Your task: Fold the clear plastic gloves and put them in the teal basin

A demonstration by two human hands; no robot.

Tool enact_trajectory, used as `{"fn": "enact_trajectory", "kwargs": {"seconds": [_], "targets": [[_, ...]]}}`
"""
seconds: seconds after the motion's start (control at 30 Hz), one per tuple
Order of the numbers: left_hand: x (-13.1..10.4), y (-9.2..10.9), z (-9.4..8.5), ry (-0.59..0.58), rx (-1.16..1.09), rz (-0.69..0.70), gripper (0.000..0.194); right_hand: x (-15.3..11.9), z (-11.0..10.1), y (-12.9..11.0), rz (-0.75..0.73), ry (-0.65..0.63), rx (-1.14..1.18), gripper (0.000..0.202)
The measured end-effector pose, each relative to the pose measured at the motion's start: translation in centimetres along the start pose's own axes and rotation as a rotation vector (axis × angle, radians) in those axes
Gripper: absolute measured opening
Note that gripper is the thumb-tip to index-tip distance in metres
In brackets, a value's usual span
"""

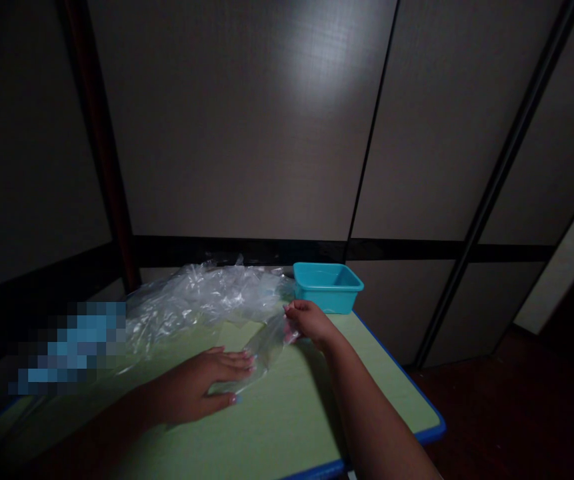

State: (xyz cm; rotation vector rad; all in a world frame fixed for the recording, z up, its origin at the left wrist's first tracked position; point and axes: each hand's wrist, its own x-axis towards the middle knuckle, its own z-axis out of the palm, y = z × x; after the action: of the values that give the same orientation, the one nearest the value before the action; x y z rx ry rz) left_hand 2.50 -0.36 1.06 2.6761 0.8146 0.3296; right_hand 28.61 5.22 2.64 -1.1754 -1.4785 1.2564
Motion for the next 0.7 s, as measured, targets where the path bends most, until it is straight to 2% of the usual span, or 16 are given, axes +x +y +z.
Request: {"fn": "enact_trajectory", "kwargs": {"seconds": [0.23, 0.7], "targets": [[0.1, 0.0, 0.0, 0.004, -0.016, 0.008, 0.048, 0.3, 0.1, 0.4, -0.004, -0.019, 0.078, 0.032], [0.0, 0.4, -0.2, 0.007, 0.01, 0.009, 0.048, 0.1, 1.3, -0.3, -0.008, -0.074, 0.235, 0.03]]}}
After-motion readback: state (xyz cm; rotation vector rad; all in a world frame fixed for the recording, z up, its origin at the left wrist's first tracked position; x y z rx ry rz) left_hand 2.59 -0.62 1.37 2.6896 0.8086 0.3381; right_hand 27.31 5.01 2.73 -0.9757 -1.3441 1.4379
